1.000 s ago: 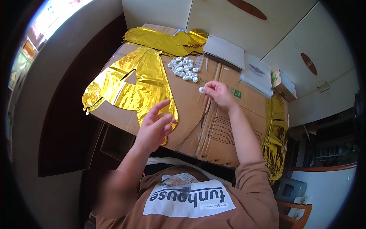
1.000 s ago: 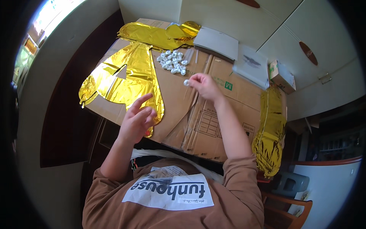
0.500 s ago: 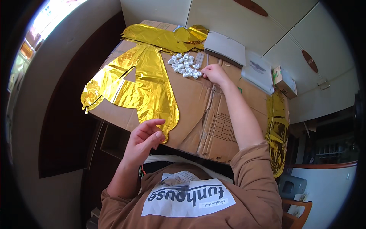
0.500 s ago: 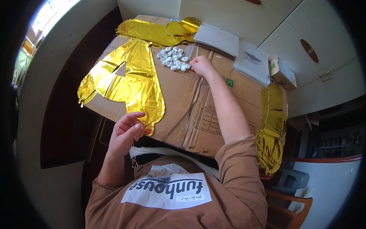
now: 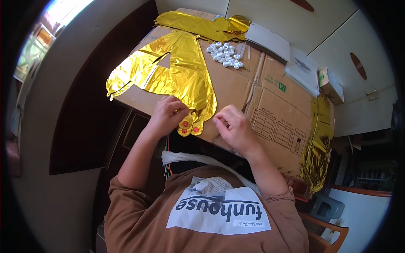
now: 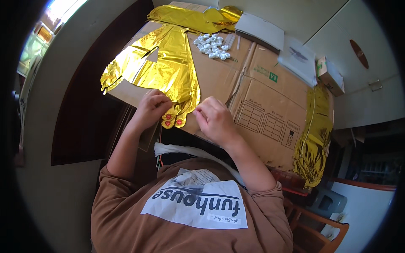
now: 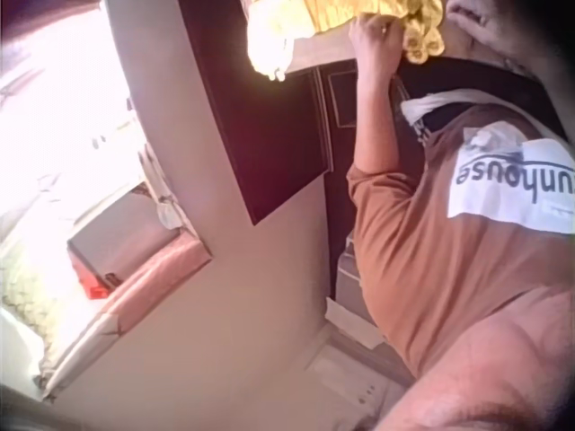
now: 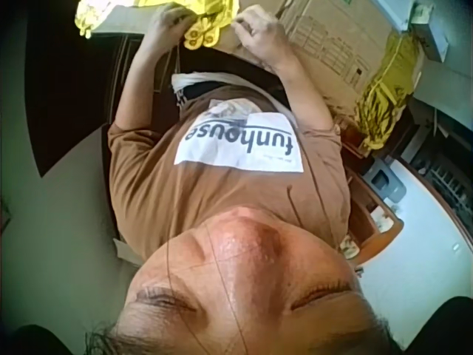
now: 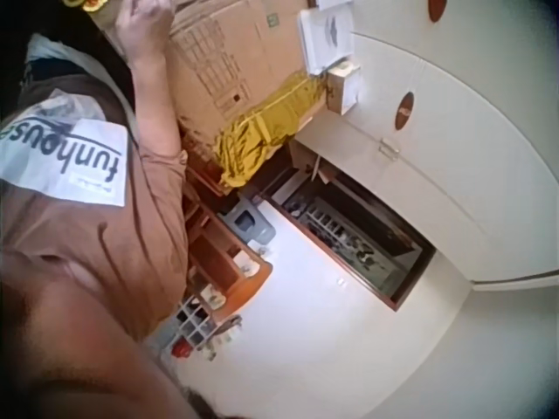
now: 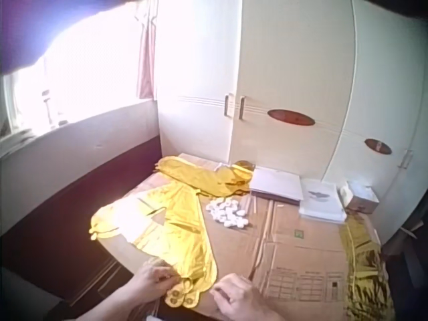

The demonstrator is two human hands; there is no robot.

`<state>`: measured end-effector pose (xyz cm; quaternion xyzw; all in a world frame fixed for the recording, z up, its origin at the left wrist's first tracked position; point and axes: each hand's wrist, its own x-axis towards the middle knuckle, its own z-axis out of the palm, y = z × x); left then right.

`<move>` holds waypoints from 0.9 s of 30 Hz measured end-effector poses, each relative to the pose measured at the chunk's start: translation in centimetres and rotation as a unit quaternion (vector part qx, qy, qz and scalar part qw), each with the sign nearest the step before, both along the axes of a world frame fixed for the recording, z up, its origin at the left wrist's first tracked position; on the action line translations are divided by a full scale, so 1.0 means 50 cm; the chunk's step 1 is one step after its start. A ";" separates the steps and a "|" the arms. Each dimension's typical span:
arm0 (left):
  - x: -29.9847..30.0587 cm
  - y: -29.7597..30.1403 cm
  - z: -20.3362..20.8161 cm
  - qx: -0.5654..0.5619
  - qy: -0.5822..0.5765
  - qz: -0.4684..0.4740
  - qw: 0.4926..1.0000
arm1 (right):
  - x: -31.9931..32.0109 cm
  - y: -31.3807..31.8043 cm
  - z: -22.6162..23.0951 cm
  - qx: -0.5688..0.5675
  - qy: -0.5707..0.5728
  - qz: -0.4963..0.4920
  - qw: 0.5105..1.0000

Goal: Preparing gold foil letter balloons by attaching plastic clips and organizing them on a workstation.

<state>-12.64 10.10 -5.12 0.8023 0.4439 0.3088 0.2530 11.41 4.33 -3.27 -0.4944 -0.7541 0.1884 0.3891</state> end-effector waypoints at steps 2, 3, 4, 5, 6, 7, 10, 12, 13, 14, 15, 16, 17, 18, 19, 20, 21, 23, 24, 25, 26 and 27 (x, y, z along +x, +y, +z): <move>-0.002 0.010 0.006 -0.055 -0.021 0.003 0.998 | -0.014 0.016 -0.006 0.033 -0.004 0.016 0.999; -0.001 0.014 0.010 -0.110 -0.034 0.010 0.993 | -0.019 0.031 -0.010 0.059 -0.014 0.029 0.998; -0.002 0.020 0.014 -0.165 -0.047 0.017 0.985 | -0.025 0.042 -0.012 0.085 -0.024 0.042 0.995; -0.002 0.028 0.015 -0.247 -0.067 0.056 0.965 | -0.029 0.049 -0.008 0.077 -0.047 0.063 0.994; -0.003 0.033 0.019 -0.264 -0.081 0.057 0.959 | -0.038 0.052 -0.006 0.092 -0.085 0.070 0.990; -0.005 0.038 0.028 -0.282 -0.096 0.058 0.953 | -0.049 0.056 -0.006 0.108 -0.124 0.075 0.984; -0.008 0.055 0.054 -0.300 -0.119 0.062 0.944 | -0.060 0.052 -0.023 0.120 -0.248 0.064 0.959; -0.022 0.085 0.044 -0.281 -0.195 0.080 0.936 | -0.063 0.045 -0.036 0.121 -0.278 0.050 0.951; -0.038 0.104 0.049 -0.296 -0.264 0.104 0.912 | -0.063 0.042 -0.037 0.127 -0.264 0.049 0.955; -0.065 0.134 0.042 -0.313 -0.303 0.143 0.889 | -0.063 0.042 -0.037 0.121 -0.259 0.055 0.957; -0.087 0.161 0.046 -0.299 -0.329 0.185 0.876 | -0.061 0.043 -0.034 0.116 -0.254 0.058 0.958; -0.104 0.179 0.048 -0.284 -0.354 0.226 0.862 | -0.061 0.044 -0.030 0.111 -0.249 0.062 0.960; -0.116 0.189 0.047 -0.242 -0.317 0.240 0.885 | -0.063 0.048 -0.021 0.097 -0.233 0.061 0.966; -0.125 0.198 0.045 -0.199 -0.279 0.255 0.904 | -0.061 0.059 -0.016 0.074 -0.218 0.071 0.971; -0.132 0.206 0.044 -0.156 -0.239 0.268 0.920 | -0.058 0.071 -0.011 0.051 -0.202 0.082 0.975; -0.128 0.201 0.054 -0.122 -0.165 0.266 0.942 | -0.054 0.084 -0.010 0.027 -0.187 0.090 0.978; -0.108 0.183 0.070 -0.036 -0.089 0.238 0.967 | -0.049 0.103 -0.009 0.015 -0.179 0.083 0.980; -0.047 0.166 0.117 0.059 0.024 0.139 0.988 | -0.053 0.153 -0.007 0.060 -0.188 0.061 0.978; -0.020 0.163 0.136 0.067 0.059 0.074 0.993 | -0.058 0.175 -0.006 0.082 -0.193 0.052 0.976; 0.002 0.171 0.119 0.088 0.122 0.047 0.987 | -0.065 0.191 -0.013 0.093 -0.197 0.056 0.974; 0.016 0.186 0.100 0.111 0.185 0.023 0.976 | -0.073 0.200 -0.016 0.099 -0.215 0.061 0.970; 0.028 0.201 0.095 0.031 0.243 -0.012 0.969 | -0.077 0.206 -0.018 0.103 -0.235 0.065 0.964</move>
